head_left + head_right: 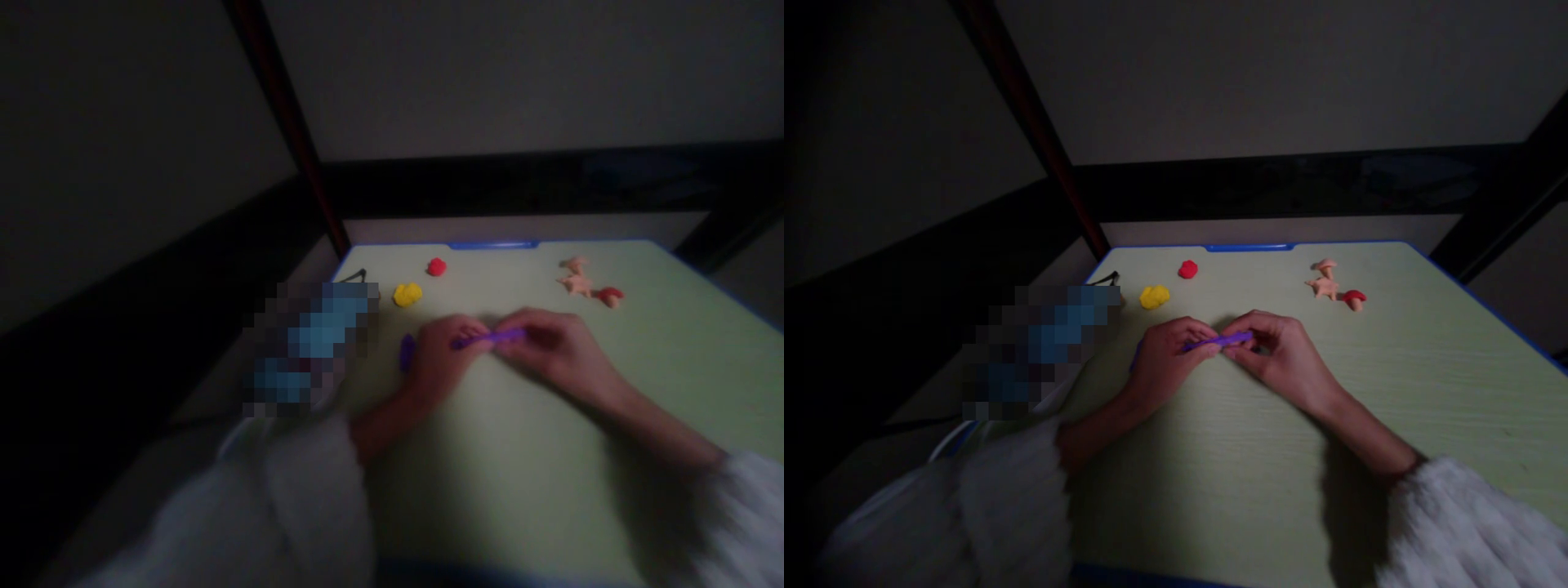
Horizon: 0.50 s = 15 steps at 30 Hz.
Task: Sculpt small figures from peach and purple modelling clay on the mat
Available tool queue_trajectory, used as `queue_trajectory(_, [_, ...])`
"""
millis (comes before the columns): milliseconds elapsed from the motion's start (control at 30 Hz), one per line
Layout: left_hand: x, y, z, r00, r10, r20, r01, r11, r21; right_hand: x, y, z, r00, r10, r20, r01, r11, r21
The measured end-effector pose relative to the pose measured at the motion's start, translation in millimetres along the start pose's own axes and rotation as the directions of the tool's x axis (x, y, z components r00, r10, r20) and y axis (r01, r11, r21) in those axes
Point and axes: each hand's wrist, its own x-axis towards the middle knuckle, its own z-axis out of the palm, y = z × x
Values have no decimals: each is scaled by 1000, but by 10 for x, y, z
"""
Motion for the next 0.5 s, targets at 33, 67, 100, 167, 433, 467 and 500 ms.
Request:
queue_trajectory(33, [-4,-2,0,1000,-6,2,6,1000,-2,0,4,-3,1000,2,-3,-2,1000,-11])
queue_trajectory(67, [-7,-4,1,1000,-12,10,12,1000,-4,-2,7,-8,1000,1,-6,-1,1000,-29])
queue_trajectory(100, [-8,-7,3,1000,-21,17,21,1000,-6,-4,9,-16,1000,-3,-4,3,999,-52])
queue_trajectory(167, [-7,-13,9,999,-36,24,37,999,-23,-10,9,-35,999,-19,27,22,995,-101])
queue_trajectory(433, [-20,-2,0,995,-34,89,36,999,-16,-10,27,-38,992,-91,89,113,952,-285])
queue_trajectory(467, [-26,7,-1,993,-25,112,24,1000,8,-10,33,-32,992,-85,95,108,955,-275])
queue_trajectory(500, [-30,18,-1,991,-16,135,13,1000,23,-11,37,-27,993,-70,99,94,962,-258])
